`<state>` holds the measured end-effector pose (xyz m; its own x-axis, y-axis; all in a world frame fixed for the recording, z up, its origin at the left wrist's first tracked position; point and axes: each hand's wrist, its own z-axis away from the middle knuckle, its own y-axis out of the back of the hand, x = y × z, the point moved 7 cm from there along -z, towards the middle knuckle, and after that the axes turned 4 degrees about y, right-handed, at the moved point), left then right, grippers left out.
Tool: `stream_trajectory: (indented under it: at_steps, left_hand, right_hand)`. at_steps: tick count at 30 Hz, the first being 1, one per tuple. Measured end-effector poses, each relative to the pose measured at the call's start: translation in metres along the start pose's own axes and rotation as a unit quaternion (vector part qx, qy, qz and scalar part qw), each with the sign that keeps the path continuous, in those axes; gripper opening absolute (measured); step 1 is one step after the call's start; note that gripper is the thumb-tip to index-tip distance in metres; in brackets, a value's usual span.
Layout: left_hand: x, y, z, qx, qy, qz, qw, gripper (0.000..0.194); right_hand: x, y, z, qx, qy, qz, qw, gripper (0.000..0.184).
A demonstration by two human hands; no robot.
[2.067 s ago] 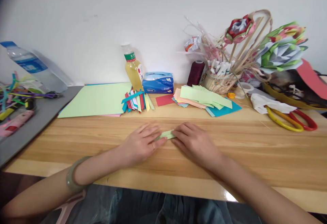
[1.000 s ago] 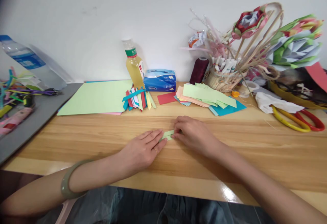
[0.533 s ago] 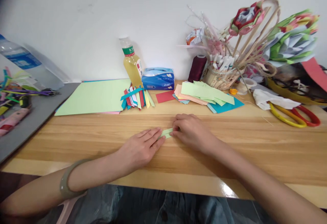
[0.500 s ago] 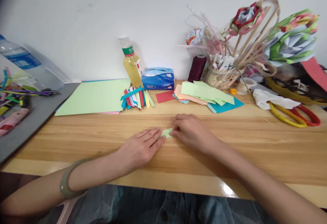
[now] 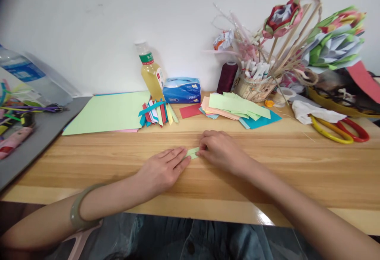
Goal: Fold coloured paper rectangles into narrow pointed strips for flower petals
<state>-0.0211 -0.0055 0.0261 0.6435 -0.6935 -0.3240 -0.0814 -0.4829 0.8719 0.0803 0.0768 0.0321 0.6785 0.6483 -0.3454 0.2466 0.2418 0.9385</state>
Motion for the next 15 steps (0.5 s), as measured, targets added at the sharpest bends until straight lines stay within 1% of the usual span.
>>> stream_trajectory:
  at_steps: [3,6,8,9,11,12,13,15]
  left_hand:
    - [0.001,-0.003,0.000,-0.010,-0.007,-0.001,1.000,0.026]
    - [0.002,-0.006,0.001,-0.014,-0.009,0.003,1.000,0.026]
    - [0.002,-0.007,0.002,-0.012,-0.008,0.002,1.000,0.026]
    - [0.002,-0.008,0.002,-0.015,-0.009,0.002,1.000,0.027]
    - [0.003,-0.009,0.001,-0.025,-0.010,0.000,1.000,0.027]
    - [0.003,-0.009,0.001,-0.030,-0.011,0.000,0.999,0.028]
    - [0.003,-0.009,0.001,-0.035,-0.013,-0.001,0.999,0.029]
    - [0.004,-0.009,0.000,-0.039,-0.016,-0.004,0.999,0.029]
  right_hand:
    - [0.007,0.000,0.006,0.041,-0.028,-0.016,0.999,0.007]
    - [0.024,0.000,0.017,0.097,-0.053,-0.062,0.992,0.005]
    - [0.033,0.002,0.027,0.136,-0.067,-0.077,0.986,0.007]
    - [0.033,0.004,0.033,0.156,-0.062,-0.071,0.983,0.009]
    - [0.020,0.009,0.044,0.196,-0.023,-0.027,0.980,0.020]
    - [0.008,0.009,0.048,0.200,0.008,0.006,0.980,0.026]
    - [-0.007,0.004,0.050,0.172,0.054,0.037,0.983,0.032]
    - [-0.034,-0.013,0.053,0.086,0.142,0.083,0.983,0.048]
